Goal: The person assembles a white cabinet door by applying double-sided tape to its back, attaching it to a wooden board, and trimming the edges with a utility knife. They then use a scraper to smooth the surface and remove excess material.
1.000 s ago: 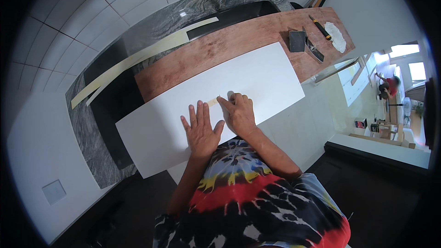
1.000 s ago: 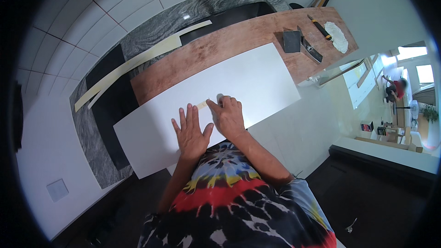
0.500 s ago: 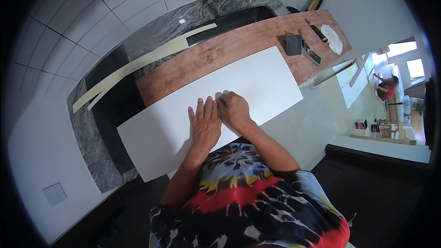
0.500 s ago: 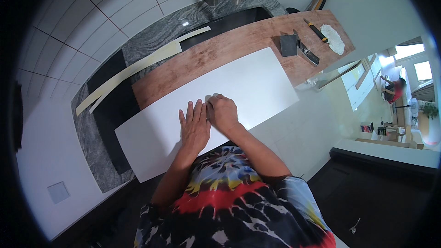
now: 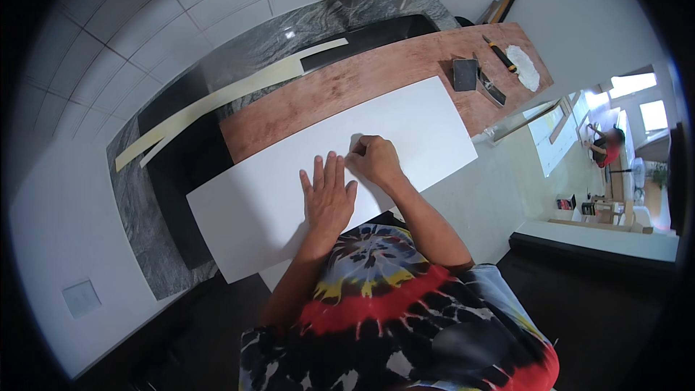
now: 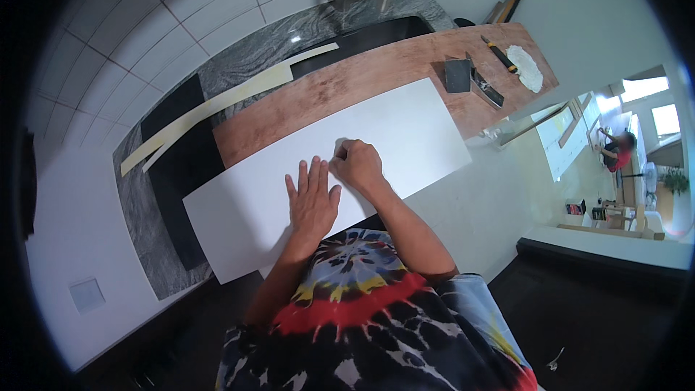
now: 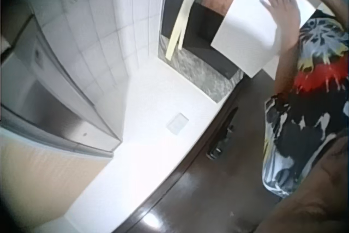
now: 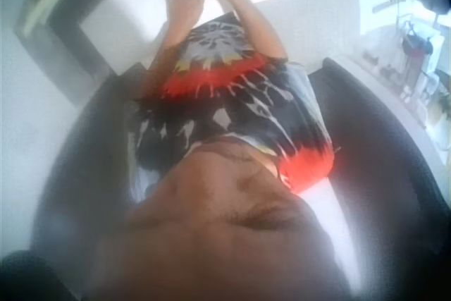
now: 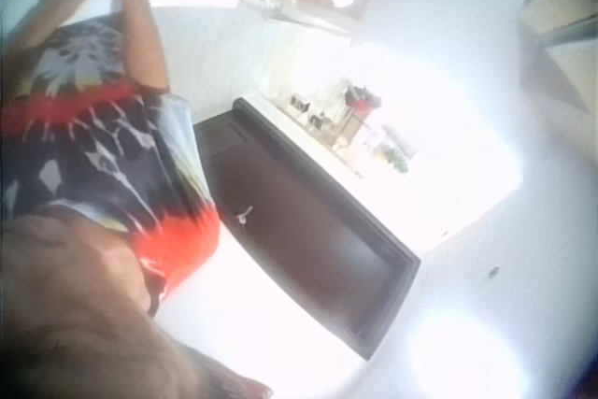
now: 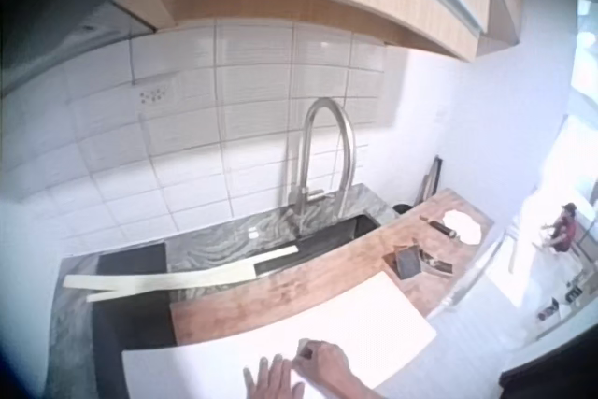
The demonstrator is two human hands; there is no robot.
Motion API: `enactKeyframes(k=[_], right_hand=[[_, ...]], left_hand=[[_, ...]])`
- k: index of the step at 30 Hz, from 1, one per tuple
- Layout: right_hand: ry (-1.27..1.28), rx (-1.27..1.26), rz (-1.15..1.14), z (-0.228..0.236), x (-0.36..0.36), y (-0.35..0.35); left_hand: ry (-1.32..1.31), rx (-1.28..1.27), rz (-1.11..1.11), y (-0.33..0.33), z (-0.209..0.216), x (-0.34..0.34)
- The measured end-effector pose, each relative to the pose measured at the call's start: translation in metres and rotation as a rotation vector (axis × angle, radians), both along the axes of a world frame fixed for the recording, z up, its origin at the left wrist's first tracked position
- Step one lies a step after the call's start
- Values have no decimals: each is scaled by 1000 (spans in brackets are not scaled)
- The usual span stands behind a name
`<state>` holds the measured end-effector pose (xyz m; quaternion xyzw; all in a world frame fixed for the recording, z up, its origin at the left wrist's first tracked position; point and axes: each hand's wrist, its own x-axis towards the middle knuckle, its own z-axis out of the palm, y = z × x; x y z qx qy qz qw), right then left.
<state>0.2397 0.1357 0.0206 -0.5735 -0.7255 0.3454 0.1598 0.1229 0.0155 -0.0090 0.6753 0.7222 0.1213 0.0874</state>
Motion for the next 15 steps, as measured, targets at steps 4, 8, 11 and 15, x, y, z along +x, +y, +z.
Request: enactKeyframes(k=[4,8,11,15], right_hand=[[-133,-2,-17,-6,1,11],[-153,-80,1,7,3,10],[33,-113,93,4,17,22],[-32,-145,69,15,13,21]], left_hand=[[-28,-14,56,-12,2,1],[-46,-37,112,-24,10,-4],[-45,-24,111,-23,9,-6],[-20,-15,105,-24,7,-6]])
